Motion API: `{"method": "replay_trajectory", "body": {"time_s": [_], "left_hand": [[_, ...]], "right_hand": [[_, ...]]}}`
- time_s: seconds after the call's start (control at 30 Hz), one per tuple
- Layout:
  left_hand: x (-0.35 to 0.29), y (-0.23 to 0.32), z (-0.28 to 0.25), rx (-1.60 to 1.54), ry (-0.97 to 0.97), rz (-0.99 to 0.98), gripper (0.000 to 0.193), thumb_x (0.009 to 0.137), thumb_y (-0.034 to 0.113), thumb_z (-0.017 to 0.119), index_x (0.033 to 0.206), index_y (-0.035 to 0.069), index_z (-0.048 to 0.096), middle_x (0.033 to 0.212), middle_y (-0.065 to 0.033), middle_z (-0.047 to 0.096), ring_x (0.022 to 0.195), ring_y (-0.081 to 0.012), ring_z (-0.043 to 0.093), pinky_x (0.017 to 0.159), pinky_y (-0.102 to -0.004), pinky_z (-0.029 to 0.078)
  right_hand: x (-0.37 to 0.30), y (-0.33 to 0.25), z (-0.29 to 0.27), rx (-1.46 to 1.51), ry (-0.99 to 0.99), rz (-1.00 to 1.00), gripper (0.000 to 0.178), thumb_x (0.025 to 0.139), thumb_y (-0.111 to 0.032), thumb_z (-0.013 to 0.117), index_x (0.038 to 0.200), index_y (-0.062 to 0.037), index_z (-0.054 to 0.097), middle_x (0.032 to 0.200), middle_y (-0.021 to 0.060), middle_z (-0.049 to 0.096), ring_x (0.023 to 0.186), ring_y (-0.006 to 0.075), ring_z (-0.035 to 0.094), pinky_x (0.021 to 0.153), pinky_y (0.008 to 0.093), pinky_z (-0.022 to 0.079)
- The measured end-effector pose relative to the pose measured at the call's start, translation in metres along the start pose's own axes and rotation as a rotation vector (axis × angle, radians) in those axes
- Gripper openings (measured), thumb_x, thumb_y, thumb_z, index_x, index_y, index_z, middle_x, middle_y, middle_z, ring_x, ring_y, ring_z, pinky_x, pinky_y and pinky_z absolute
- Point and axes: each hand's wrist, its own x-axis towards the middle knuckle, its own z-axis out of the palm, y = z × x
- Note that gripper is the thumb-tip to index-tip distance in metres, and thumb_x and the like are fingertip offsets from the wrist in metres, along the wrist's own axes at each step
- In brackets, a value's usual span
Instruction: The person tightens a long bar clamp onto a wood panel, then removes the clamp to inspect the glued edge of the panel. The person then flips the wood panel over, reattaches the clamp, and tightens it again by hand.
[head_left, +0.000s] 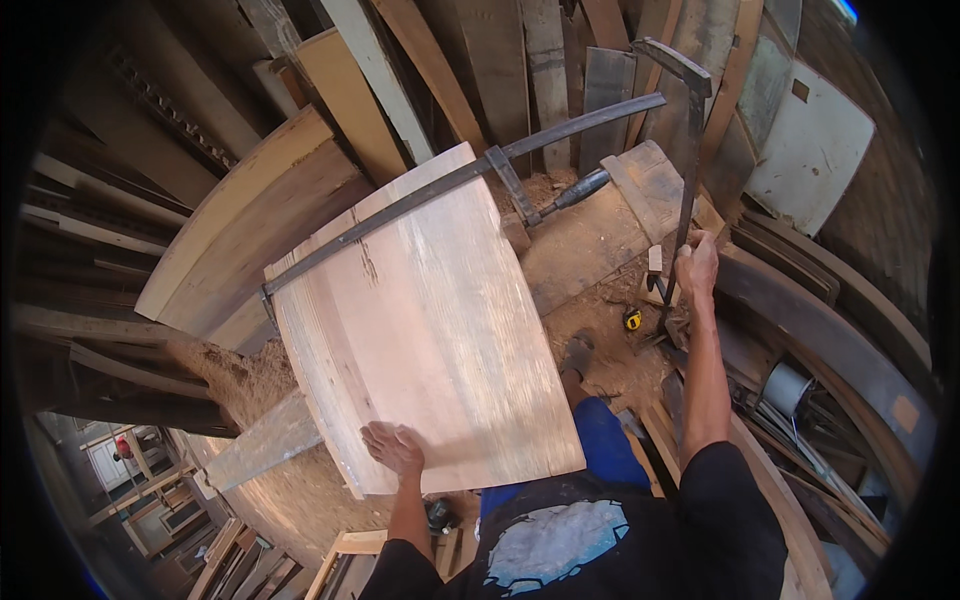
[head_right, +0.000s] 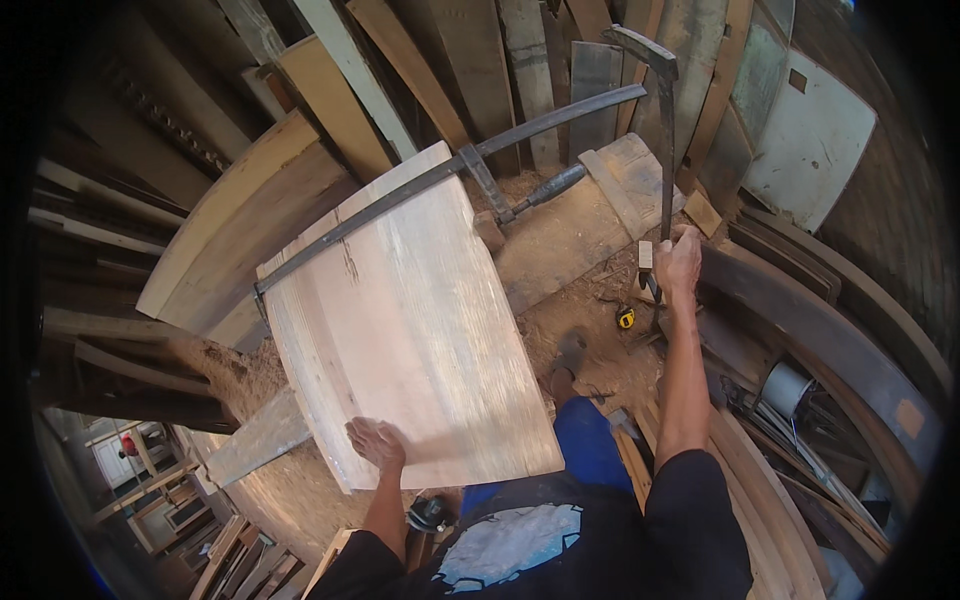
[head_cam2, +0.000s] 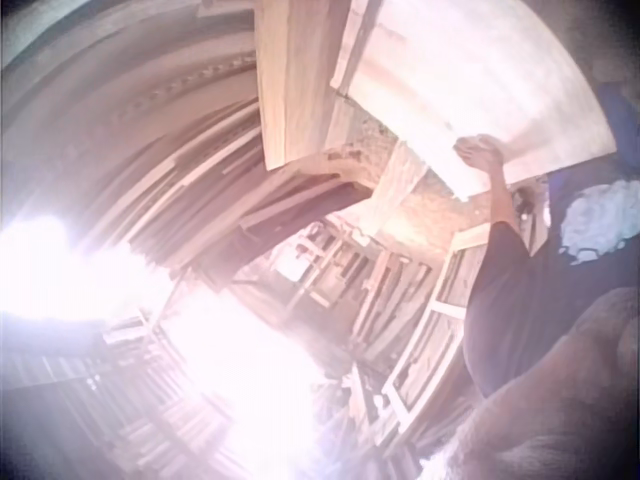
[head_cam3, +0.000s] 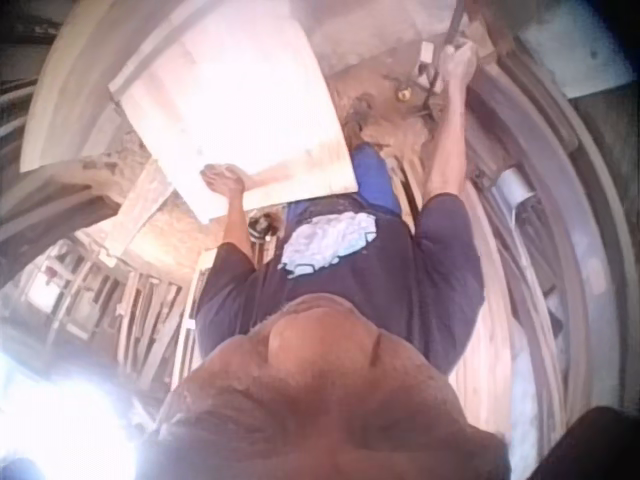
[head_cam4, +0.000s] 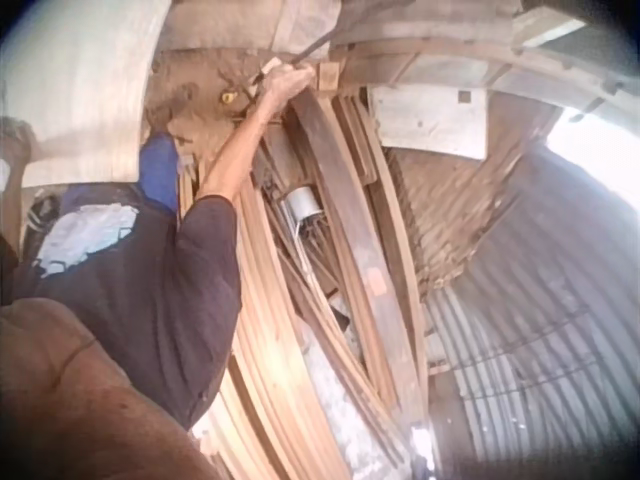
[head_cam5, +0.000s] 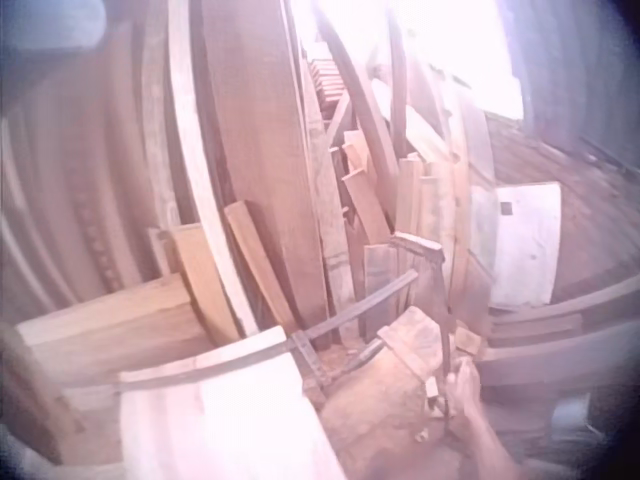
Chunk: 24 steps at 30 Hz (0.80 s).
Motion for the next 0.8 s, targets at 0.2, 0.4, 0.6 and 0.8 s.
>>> {"method": "replay_trajectory", "body": {"time_s": [0.2, 0.4, 0.6, 0.8], "left_hand": [[-0.007, -0.005, -0.006, -0.040, 0.031, -0.016, 0.069, 0.091, 0.041, 0.040, 0.140, -0.005, 0.023, 0.144, -0.0311, 0.024, 0.134, -0.0470, 0.022, 0.109, -0.0544, 0.016], [0.016, 0.009, -0.012, -0.132, 0.064, 0.018, 0.069, 0.086, 0.034, 0.048, 0.138, -0.005, 0.026, 0.141, -0.0334, 0.027, 0.132, -0.0491, 0.023, 0.108, -0.0561, 0.016], [0.012, -0.007, -0.022, -0.184, 0.033, -0.037, 0.070, 0.084, 0.033, 0.050, 0.137, -0.006, 0.027, 0.142, -0.0343, 0.024, 0.131, -0.0531, 0.020, 0.107, -0.0589, 0.014], [0.010, 0.001, -0.024, -0.193, -0.040, -0.062, 0.072, 0.084, 0.034, 0.050, 0.138, -0.005, 0.025, 0.144, -0.0338, 0.022, 0.132, -0.0519, 0.019, 0.107, -0.0586, 0.014]], "right_hand": [[0.008, -0.105, 0.077, 1.125, -0.572, 0.326, 0.027, 0.086, -0.020, 0.063, 0.104, -0.0025, 0.052, 0.084, 0.0065, 0.059, 0.075, 0.0166, 0.060, 0.062, 0.0294, 0.049], [0.071, -0.148, 0.146, 1.656, -0.170, 0.416, 0.016, 0.092, -0.010, 0.057, 0.104, -0.0035, 0.049, 0.087, 0.0102, 0.057, 0.069, 0.0197, 0.058, 0.061, 0.0334, 0.054], [-0.004, -0.153, 0.129, 1.306, -0.404, 0.479, 0.025, 0.094, -0.025, 0.055, 0.106, -0.0037, 0.052, 0.096, 0.0087, 0.059, 0.084, 0.0233, 0.062, 0.079, 0.0378, 0.051], [-0.008, -0.156, 0.120, 1.191, -0.370, 0.522, 0.031, 0.094, -0.029, 0.055, 0.111, -0.0028, 0.056, 0.102, 0.0085, 0.060, 0.091, 0.0224, 0.059, 0.080, 0.0351, 0.049]]}}
